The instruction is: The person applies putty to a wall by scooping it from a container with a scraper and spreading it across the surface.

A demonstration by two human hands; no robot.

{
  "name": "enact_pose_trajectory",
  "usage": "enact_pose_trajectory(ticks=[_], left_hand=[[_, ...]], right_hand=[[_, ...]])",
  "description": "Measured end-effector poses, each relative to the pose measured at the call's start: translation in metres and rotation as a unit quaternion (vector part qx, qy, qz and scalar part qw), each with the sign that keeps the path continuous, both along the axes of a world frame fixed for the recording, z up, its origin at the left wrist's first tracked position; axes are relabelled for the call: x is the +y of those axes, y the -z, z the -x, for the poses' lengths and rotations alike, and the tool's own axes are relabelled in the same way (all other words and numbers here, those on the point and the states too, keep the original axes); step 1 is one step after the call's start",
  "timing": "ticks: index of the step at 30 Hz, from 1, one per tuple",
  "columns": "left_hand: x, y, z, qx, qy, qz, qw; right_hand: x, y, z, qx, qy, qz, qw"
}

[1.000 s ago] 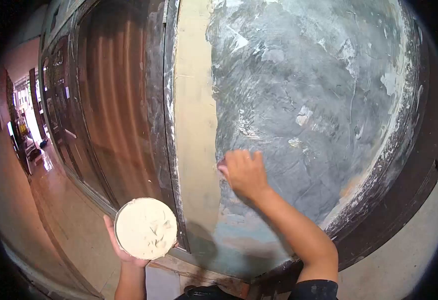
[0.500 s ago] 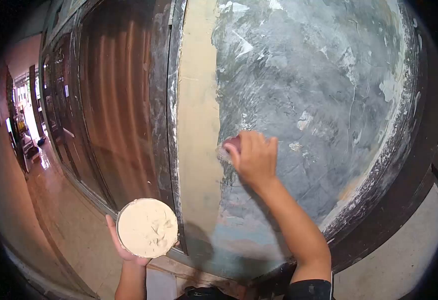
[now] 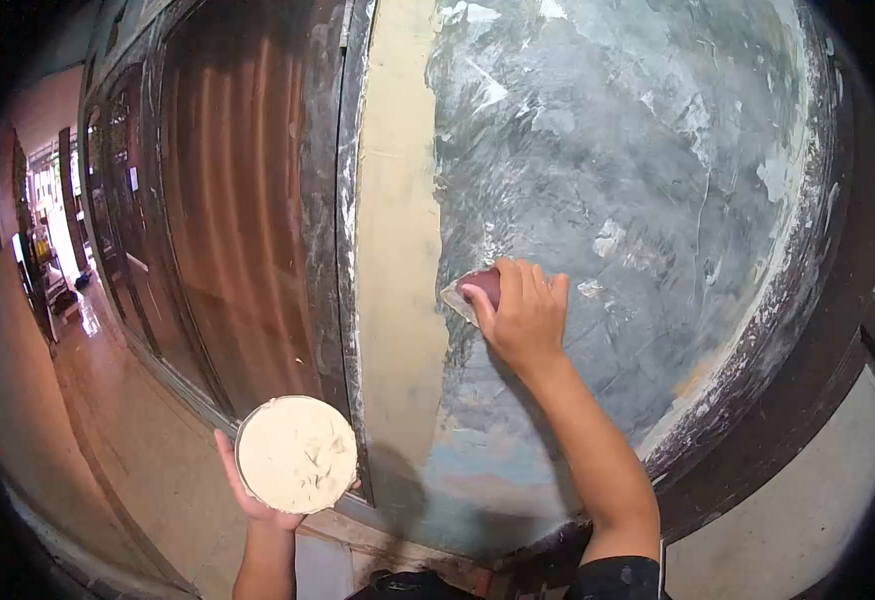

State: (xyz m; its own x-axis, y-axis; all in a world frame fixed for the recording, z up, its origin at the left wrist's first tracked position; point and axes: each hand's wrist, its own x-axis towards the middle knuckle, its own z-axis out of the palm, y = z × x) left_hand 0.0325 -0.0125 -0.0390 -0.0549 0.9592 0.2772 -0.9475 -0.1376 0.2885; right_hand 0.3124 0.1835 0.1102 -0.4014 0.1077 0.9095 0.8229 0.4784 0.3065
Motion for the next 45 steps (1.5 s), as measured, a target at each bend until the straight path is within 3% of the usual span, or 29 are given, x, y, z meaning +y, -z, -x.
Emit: enact_pose_trajectory(ticks=[2, 4, 8, 10, 14, 16, 18, 22, 24, 26, 28, 30, 31, 34, 36, 41, 45], left_hand=[[0.000, 0.004, 0.002, -0.006, 0.003, -0.001, 1.000], [0.001, 0.009, 0.004, 0.005, 0.003, -0.015, 1.000], [-0.001, 0.012, 0.007, 0.016, -0.015, 0.000, 1.000], [0.000, 0.014, 0.008, 0.020, -0.019, -0.003, 1.000], [-0.004, 0.007, 0.007, 0.007, -0.032, 0.015, 0.999], [-0.004, 0.008, 0.008, 0.007, -0.022, -0.003, 1.000], [-0.004, 0.008, 0.007, 0.016, -0.036, 0.010, 0.999], [-0.002, 0.009, 0.009, 0.030, -0.030, -0.017, 0.999], [-0.004, 0.005, 0.006, -0.034, -0.009, 0.012, 0.999], [-0.006, 0.001, 0.002, -0.007, -0.022, 0.022, 0.999], [-0.006, 0.001, 0.001, 0.017, -0.032, 0.019, 0.999], [-0.006, 0.003, 0.003, -0.014, -0.022, 0.024, 0.999], [-0.006, 0.003, 0.004, -0.015, -0.023, 0.022, 0.999], [-0.008, 0.003, 0.005, -0.015, -0.023, 0.007, 1.000], [-0.008, -0.001, 0.005, -0.022, -0.028, 0.016, 0.999], [-0.009, 0.000, 0.001, 0.003, -0.030, 0.011, 0.999], [-0.008, -0.015, -0.005, 0.014, 0.010, -0.015, 1.000]], right_hand=[[-0.002, 0.006, 0.001, 0.014, -0.014, -0.005, 1.000], [-0.005, 0.045, 0.002, -0.108, -0.016, 0.088, 0.990], [0.002, 0.065, 0.001, -0.195, 0.036, 0.104, 0.975], [0.004, 0.031, -0.002, -0.114, 0.057, 0.060, 0.990], [0.001, -0.010, -0.008, 0.041, -0.002, -0.034, 0.999], [-0.003, 0.016, -0.007, -0.041, -0.001, 0.054, 0.998], [0.001, 0.061, -0.001, -0.132, -0.007, 0.072, 0.989], [0.006, 0.054, 0.008, -0.183, 0.049, 0.067, 0.980], [0.005, 0.006, 0.012, -0.045, 0.048, 0.002, 0.998], [0.009, -0.032, 0.006, 0.017, 0.044, -0.041, 0.998], [0.008, -0.036, 0.004, 0.079, 0.038, -0.087, 0.992], [0.003, -0.014, 0.007, 0.011, -0.040, -0.025, 0.999], [-0.005, 0.005, 0.010, -0.048, -0.041, 0.038, 0.997], [0.009, 0.057, 0.012, -0.193, 0.021, 0.016, 0.981], [0.020, 0.045, 0.013, -0.167, 0.038, -0.005, 0.985], [0.009, -0.045, 0.006, 0.084, 0.008, -0.036, 0.996], [-0.035, -0.073, -0.004, 0.079, -0.091, -0.033, 0.992]])
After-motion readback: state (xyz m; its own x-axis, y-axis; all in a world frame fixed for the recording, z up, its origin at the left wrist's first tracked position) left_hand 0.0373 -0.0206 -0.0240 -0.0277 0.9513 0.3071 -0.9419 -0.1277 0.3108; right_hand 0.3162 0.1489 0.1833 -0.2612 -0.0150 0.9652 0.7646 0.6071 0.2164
